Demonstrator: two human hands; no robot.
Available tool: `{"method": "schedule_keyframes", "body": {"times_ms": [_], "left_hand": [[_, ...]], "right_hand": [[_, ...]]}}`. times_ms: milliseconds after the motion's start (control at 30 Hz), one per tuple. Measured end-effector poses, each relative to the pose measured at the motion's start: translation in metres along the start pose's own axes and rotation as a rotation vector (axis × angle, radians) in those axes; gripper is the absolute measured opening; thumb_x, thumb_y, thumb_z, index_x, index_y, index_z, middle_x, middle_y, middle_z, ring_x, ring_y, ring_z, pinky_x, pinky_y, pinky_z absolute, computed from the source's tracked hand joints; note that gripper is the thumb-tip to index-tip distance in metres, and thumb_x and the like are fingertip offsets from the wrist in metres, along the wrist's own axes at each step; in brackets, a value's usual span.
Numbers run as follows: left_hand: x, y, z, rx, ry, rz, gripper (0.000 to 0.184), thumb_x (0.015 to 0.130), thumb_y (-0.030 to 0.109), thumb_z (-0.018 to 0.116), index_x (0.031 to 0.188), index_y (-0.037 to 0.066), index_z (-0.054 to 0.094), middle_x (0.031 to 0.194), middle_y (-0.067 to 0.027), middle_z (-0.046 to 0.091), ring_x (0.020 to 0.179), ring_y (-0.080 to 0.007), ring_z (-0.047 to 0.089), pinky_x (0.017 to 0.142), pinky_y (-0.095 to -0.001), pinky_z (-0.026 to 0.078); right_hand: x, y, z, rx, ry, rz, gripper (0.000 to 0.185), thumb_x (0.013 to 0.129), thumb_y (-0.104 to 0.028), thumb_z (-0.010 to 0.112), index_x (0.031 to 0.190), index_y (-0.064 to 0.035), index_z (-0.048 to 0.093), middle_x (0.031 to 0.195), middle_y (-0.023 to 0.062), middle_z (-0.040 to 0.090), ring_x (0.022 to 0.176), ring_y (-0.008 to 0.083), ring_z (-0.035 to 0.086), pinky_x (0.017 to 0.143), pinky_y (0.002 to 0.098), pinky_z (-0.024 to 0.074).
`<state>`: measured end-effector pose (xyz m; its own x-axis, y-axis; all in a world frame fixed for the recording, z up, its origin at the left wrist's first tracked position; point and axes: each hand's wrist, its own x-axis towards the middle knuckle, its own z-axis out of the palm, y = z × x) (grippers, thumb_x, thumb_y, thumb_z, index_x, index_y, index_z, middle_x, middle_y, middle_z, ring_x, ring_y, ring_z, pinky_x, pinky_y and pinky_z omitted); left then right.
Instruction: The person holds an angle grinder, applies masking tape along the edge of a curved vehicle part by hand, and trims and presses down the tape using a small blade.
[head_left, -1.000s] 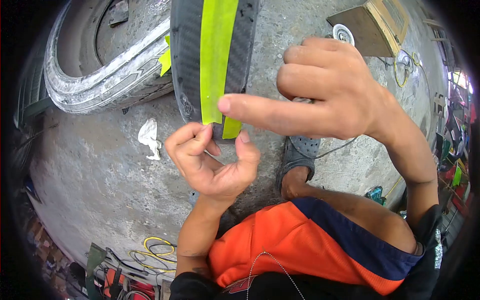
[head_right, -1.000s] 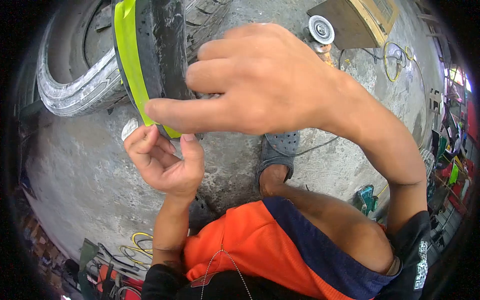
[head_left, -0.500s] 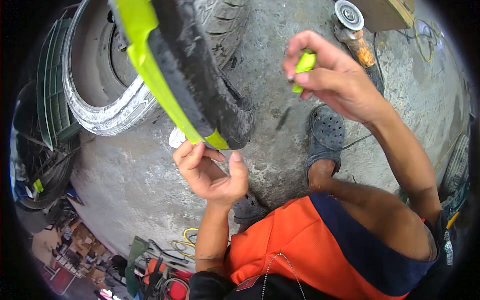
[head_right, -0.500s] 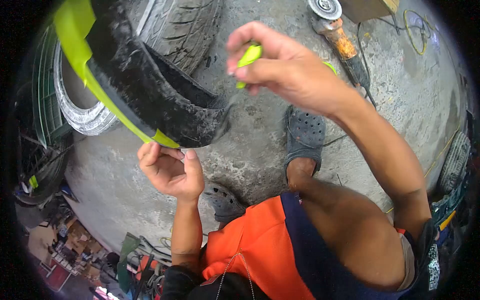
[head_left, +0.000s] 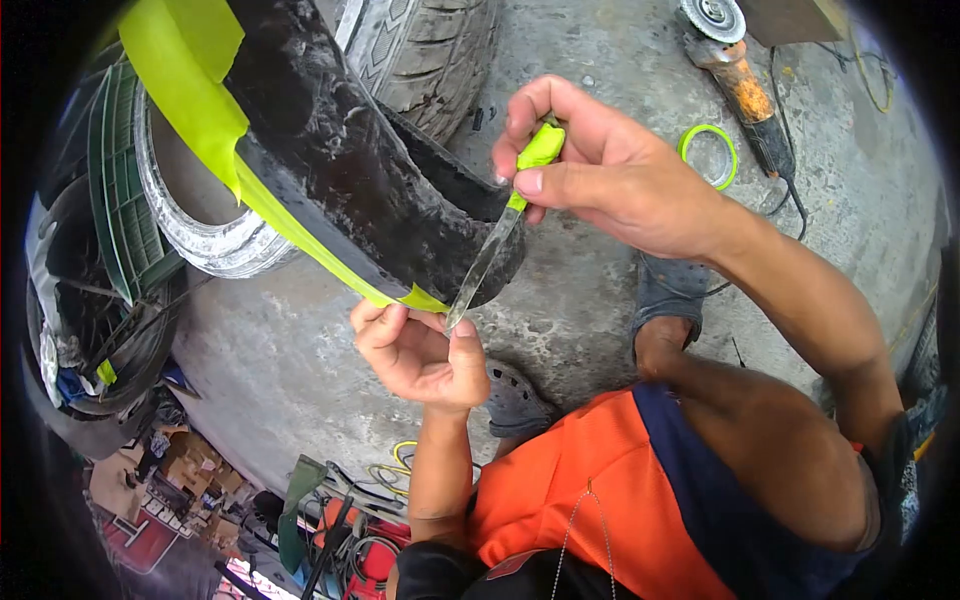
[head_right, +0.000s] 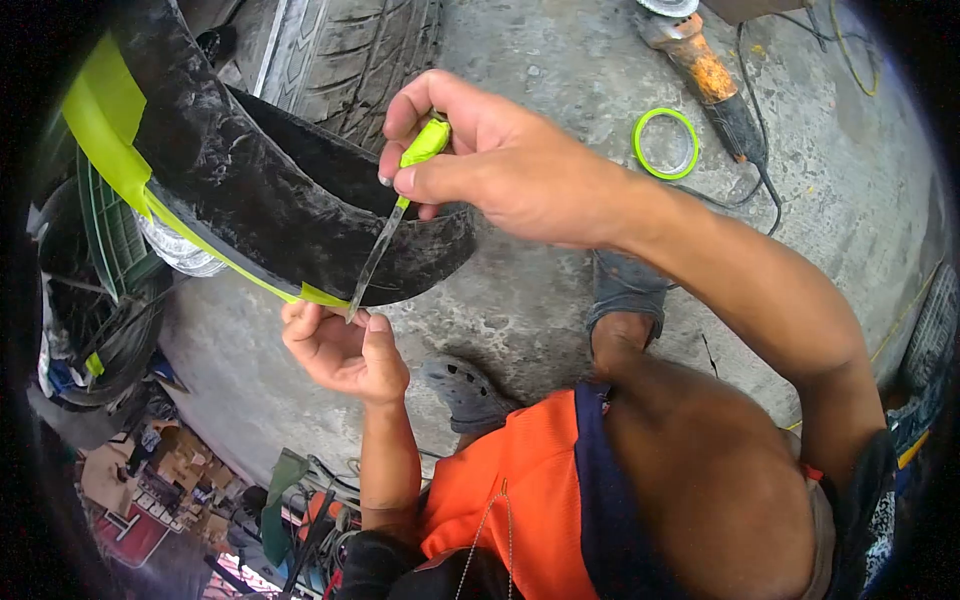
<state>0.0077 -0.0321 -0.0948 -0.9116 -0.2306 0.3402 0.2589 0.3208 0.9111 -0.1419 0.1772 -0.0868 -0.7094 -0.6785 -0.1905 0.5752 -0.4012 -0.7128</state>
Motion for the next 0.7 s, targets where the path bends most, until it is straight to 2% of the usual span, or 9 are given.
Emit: {"method": "schedule_keyframes", "body": {"times_ms": [233, 300, 433, 533, 600, 700], "left_hand": [[-0.0020, 0.0006, 0.0002, 0.008, 0.022, -0.034, 0.059, 0.079, -0.009, 0.068, 0.130, 0.007, 0.044, 0.130, -0.0100, 0.041, 0.087, -0.0116, 0.055, 0.073, -0.0231, 0.049], [-0.0029, -0.0028, -0.0005, 0.028, 0.027, -0.015, 0.058, 0.082, -0.001, 0.072, 0.131, 0.004, 0.042, 0.128, -0.0144, 0.039, 0.080, -0.0117, 0.054, 0.071, -0.0235, 0.046], [-0.0026, -0.0044, -0.0016, 0.031, 0.021, 0.006, 0.059, 0.081, -0.001, 0.073, 0.131, 0.004, 0.041, 0.128, -0.0145, 0.039, 0.080, -0.0116, 0.054, 0.071, -0.0233, 0.046], [-0.0029, -0.0013, 0.0002, 0.026, 0.019, -0.028, 0.058, 0.079, -0.007, 0.071, 0.129, 0.007, 0.044, 0.129, -0.0100, 0.041, 0.082, -0.0115, 0.055, 0.070, -0.0234, 0.049], [-0.0039, -0.0046, 0.0017, -0.001, 0.051, -0.005, 0.059, 0.081, 0.000, 0.073, 0.131, 0.003, 0.042, 0.129, -0.0156, 0.039, 0.080, -0.0124, 0.053, 0.070, -0.0230, 0.046], [-0.0050, -0.0039, 0.0004, 0.006, 0.040, -0.012, 0.058, 0.081, 0.000, 0.074, 0.130, 0.003, 0.043, 0.129, -0.0159, 0.039, 0.080, -0.0124, 0.053, 0.070, -0.0232, 0.046]], "right_hand": [[0.0005, 0.0009, -0.0018, -0.035, 0.030, -0.024, 0.022, 0.098, -0.007, 0.062, 0.117, -0.0069, 0.051, 0.111, 0.0052, 0.064, 0.101, 0.0125, 0.061, 0.085, 0.0305, 0.0520], [0.0007, 0.0015, -0.0020, -0.034, 0.031, -0.029, 0.022, 0.098, -0.007, 0.062, 0.117, -0.0069, 0.051, 0.111, 0.0051, 0.064, 0.102, 0.0124, 0.060, 0.085, 0.0306, 0.0520], [0.0000, 0.0029, -0.0017, -0.007, 0.045, -0.021, 0.023, 0.099, -0.007, 0.062, 0.118, -0.0073, 0.051, 0.110, 0.0049, 0.063, 0.103, 0.0128, 0.060, 0.086, 0.0312, 0.0521], [-0.0009, 0.0021, -0.0001, 0.018, 0.059, -0.009, 0.023, 0.099, -0.008, 0.062, 0.119, -0.0076, 0.051, 0.110, 0.0048, 0.063, 0.103, 0.0129, 0.060, 0.086, 0.0314, 0.0518], [-0.0010, 0.0021, 0.0003, 0.032, 0.065, 0.001, 0.024, 0.098, -0.008, 0.063, 0.119, -0.0076, 0.051, 0.110, 0.0047, 0.063, 0.103, 0.0130, 0.060, 0.086, 0.0315, 0.0515], [-0.0002, 0.0036, 0.0003, 0.065, 0.070, -0.009, 0.025, 0.098, -0.008, 0.064, 0.119, -0.0073, 0.050, 0.109, 0.0043, 0.063, 0.101, 0.0131, 0.060, 0.086, 0.0311, 0.0507]]}}
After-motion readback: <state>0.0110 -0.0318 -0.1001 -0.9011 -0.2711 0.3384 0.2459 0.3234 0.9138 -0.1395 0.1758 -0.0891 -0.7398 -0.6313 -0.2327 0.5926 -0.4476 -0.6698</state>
